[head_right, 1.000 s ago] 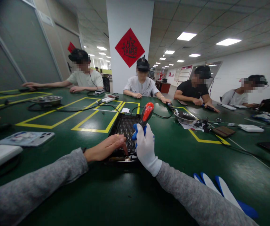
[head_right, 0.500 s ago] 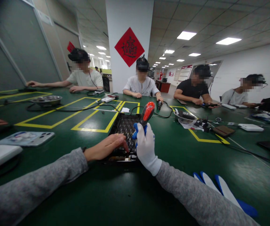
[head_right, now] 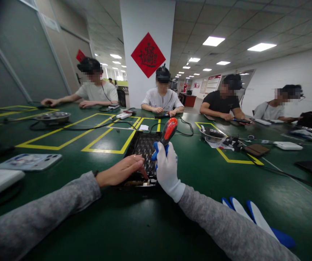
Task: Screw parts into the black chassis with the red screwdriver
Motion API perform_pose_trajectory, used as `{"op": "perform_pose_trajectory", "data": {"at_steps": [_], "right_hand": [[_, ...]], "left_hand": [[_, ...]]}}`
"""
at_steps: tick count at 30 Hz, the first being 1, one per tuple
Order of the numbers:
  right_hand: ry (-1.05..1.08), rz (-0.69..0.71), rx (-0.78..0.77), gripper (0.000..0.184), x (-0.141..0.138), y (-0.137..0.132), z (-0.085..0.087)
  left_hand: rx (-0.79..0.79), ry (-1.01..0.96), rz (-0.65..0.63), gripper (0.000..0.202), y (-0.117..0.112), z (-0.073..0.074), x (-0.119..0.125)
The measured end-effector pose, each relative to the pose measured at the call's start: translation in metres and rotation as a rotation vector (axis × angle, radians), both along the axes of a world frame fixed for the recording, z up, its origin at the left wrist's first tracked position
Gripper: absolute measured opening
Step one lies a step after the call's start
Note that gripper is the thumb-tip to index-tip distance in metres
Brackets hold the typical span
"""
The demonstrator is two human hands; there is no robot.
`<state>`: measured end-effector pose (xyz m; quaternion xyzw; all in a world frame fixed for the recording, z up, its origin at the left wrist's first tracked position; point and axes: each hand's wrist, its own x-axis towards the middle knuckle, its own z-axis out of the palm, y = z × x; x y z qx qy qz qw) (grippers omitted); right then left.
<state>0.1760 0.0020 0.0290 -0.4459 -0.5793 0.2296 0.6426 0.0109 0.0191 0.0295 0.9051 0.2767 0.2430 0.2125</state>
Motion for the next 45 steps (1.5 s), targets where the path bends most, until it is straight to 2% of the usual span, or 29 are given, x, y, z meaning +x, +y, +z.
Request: {"op": "perform_pose_trajectory", "data": {"at_steps": [13, 16, 20, 25, 30, 35, 39, 45], "right_hand": [[-0.091, -0.119, -0.013, 0.027, 0.000, -0.008, 0.013], [-0.063, -0.092, -0.043, 0.028, -0.001, -0.006, 0.010], [-0.013, -0.037, -0.024, 0.032, 0.001, -0.004, 0.006], [0.017, 0.057, -0.023, 0.033, 0.002, -0.001, 0.004], [0.096, 0.140, -0.068, 0.032, -0.002, 0.005, 0.000], [0.099, 0.091, -0.046, 0.034, 0.000, 0.002, 0.001], [0.107, 0.035, -0.019, 0.033, 0.002, 0.000, 0.003], [0.095, 0.060, -0.032, 0.032, 0.002, 0.001, 0.002]], "left_hand": [[-0.001, -0.003, -0.013, 0.059, 0.000, 0.000, 0.000], [-0.032, -0.055, 0.015, 0.054, 0.001, 0.001, 0.000], [-0.103, -0.051, 0.082, 0.035, 0.006, 0.006, 0.003], [-0.146, -0.067, -0.004, 0.024, 0.010, 0.010, 0.011], [-0.120, -0.105, 0.007, 0.020, 0.011, 0.002, 0.012], [-0.143, -0.058, 0.041, 0.032, 0.012, -0.001, 0.011], [-0.134, -0.072, 0.060, 0.055, 0.009, 0.002, 0.012], [-0.129, -0.058, 0.097, 0.066, 0.004, 0.003, 0.013]]}}
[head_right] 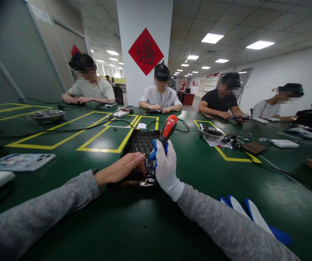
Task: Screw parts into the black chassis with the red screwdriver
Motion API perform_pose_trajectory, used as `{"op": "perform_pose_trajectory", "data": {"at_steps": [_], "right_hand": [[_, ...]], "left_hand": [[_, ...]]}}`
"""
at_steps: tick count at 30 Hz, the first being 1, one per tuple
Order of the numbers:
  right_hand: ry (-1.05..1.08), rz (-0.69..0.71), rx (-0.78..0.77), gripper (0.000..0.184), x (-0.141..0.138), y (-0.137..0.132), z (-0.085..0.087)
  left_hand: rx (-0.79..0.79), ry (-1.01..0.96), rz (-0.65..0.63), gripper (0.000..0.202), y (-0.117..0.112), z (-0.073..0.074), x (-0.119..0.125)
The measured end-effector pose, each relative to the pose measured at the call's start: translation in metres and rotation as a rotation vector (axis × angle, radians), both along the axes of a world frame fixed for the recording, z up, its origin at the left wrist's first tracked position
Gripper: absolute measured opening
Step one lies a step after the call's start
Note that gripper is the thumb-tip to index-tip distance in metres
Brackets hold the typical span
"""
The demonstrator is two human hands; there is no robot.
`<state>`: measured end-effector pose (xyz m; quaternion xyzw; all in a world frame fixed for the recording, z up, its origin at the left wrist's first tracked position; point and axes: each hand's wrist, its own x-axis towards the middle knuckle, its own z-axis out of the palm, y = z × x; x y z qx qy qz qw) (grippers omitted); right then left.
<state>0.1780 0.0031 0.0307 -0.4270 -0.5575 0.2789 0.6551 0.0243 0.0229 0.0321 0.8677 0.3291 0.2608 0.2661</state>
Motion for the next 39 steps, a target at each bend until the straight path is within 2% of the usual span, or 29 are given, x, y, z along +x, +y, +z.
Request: {"op": "perform_pose_trajectory", "data": {"at_steps": [20, 23, 25, 27, 30, 35, 39], "right_hand": [[0.007, 0.028, -0.005, 0.029, 0.000, -0.002, 0.001], [0.001, 0.005, 0.007, 0.028, 0.001, -0.001, -0.001], [0.000, 0.011, 0.004, 0.028, 0.001, 0.000, -0.001], [0.016, 0.048, -0.016, 0.030, 0.000, 0.001, -0.001], [0.070, 0.148, -0.046, 0.032, -0.003, 0.002, 0.000], [0.129, 0.331, -0.094, 0.031, -0.005, 0.004, 0.001], [0.163, 0.338, -0.081, 0.031, -0.005, 0.006, 0.000]], "left_hand": [[-0.020, -0.014, -0.035, 0.068, 0.001, -0.001, -0.001], [0.003, -0.030, -0.032, 0.058, 0.002, 0.000, 0.000], [0.019, -0.037, -0.030, 0.043, 0.003, -0.001, 0.001], [0.004, -0.042, -0.044, 0.031, 0.005, -0.003, 0.000], [-0.070, -0.070, -0.099, 0.024, 0.010, -0.007, -0.002], [-0.199, -0.042, -0.276, 0.021, 0.017, -0.003, -0.008], [-0.197, -0.048, -0.257, 0.019, 0.020, -0.002, -0.009]]}}
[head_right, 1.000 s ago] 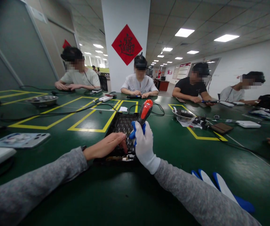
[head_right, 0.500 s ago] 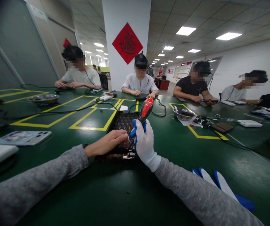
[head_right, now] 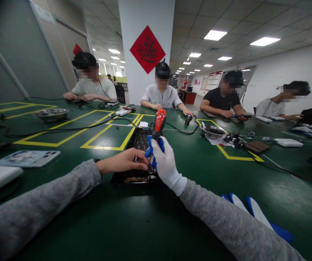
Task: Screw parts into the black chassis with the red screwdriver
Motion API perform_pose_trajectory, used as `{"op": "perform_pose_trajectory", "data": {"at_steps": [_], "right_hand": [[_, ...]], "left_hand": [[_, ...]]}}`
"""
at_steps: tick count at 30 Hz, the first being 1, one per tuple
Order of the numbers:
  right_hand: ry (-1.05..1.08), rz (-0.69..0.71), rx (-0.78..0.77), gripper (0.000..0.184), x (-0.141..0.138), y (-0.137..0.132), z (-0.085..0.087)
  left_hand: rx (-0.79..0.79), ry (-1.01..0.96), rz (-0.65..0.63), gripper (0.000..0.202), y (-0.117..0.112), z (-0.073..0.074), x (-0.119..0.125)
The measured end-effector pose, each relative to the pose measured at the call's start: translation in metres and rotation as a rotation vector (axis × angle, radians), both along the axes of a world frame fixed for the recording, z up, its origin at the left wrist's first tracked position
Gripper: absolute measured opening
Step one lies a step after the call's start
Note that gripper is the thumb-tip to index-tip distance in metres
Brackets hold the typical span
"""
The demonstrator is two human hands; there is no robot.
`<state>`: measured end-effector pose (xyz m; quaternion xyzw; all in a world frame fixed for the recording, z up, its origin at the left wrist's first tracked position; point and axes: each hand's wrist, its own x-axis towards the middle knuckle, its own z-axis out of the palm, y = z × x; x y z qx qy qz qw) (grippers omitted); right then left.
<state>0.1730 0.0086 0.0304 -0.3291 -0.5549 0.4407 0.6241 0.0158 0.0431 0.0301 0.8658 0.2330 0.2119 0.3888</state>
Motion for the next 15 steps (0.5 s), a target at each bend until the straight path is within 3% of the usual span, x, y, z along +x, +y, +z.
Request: {"op": "perform_pose_trajectory", "data": {"at_steps": [5, 11, 15], "right_hand": [[0.004, 0.014, -0.018, 0.032, -0.0006, 0.0001, 0.0009], [-0.021, 0.077, -0.035, 0.030, 0.0000, -0.0019, 0.0037], [-0.014, 0.072, -0.036, 0.030, -0.0004, -0.0014, 0.0036]], "left_hand": [[-0.071, -0.068, 0.027, 0.020, 0.0016, -0.0098, 0.0007], [0.023, -0.039, -0.014, 0.019, 0.0002, -0.0099, -0.0004], [0.033, -0.013, 0.050, 0.020, -0.0006, -0.0093, 0.0002]]}}
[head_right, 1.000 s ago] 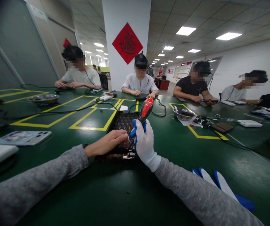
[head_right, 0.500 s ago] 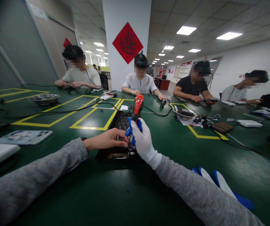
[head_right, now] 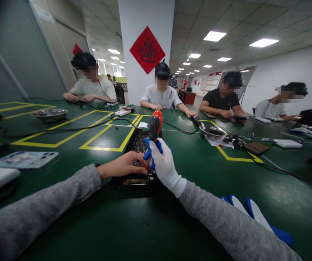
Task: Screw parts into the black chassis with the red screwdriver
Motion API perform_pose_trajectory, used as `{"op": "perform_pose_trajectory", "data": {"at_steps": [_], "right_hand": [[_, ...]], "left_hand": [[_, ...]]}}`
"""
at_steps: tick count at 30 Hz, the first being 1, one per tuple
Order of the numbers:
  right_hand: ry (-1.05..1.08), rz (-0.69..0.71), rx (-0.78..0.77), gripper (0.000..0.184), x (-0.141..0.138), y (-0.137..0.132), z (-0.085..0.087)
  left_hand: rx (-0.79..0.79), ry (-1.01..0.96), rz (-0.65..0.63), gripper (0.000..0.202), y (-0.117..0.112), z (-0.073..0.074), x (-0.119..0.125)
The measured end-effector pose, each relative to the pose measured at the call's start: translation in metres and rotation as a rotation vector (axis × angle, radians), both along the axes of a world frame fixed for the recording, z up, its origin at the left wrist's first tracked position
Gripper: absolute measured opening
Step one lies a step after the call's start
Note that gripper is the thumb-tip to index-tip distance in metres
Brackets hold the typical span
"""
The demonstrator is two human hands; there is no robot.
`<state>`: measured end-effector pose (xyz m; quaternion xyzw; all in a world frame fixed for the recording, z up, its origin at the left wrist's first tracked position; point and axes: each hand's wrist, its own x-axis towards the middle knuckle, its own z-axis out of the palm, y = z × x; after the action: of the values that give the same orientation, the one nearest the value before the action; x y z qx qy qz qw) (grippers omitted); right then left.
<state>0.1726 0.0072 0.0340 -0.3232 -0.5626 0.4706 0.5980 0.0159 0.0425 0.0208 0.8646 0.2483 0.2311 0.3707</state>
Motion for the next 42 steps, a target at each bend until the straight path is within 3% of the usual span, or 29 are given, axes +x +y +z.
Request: {"op": "perform_pose_trajectory", "data": {"at_steps": [3, 9, 16, 22, 27, 37, 42], "right_hand": [[-0.009, 0.004, 0.008, 0.029, -0.0005, -0.0002, -0.0001], [-0.011, 0.084, -0.009, 0.028, -0.0001, 0.0005, -0.0026], [-0.010, 0.046, 0.027, 0.026, -0.0004, 0.0012, -0.0017], [-0.048, 0.077, -0.013, 0.031, 0.0000, 0.0016, -0.0013], [-0.044, 0.052, 0.004, 0.030, 0.0004, 0.0004, -0.0007], [-0.057, 0.065, -0.007, 0.029, 0.0011, 0.0015, -0.0024], [-0.045, 0.026, 0.021, 0.029, -0.0001, -0.0010, 0.0010]], "left_hand": [[0.021, -0.018, 0.018, 0.021, 0.0001, -0.0013, -0.0002], [0.033, -0.025, -0.077, 0.019, 0.0006, -0.0023, -0.0014], [0.049, -0.010, 0.016, 0.019, 0.0006, -0.0042, -0.0019], [0.044, -0.031, -0.105, 0.017, -0.0018, -0.0014, -0.0016], [0.048, -0.011, 0.009, 0.018, -0.0013, -0.0021, -0.0010], [0.065, -0.027, -0.066, 0.018, -0.0022, 0.0004, -0.0014], [-0.046, -0.020, -0.025, 0.020, -0.0041, 0.0026, 0.0009]]}}
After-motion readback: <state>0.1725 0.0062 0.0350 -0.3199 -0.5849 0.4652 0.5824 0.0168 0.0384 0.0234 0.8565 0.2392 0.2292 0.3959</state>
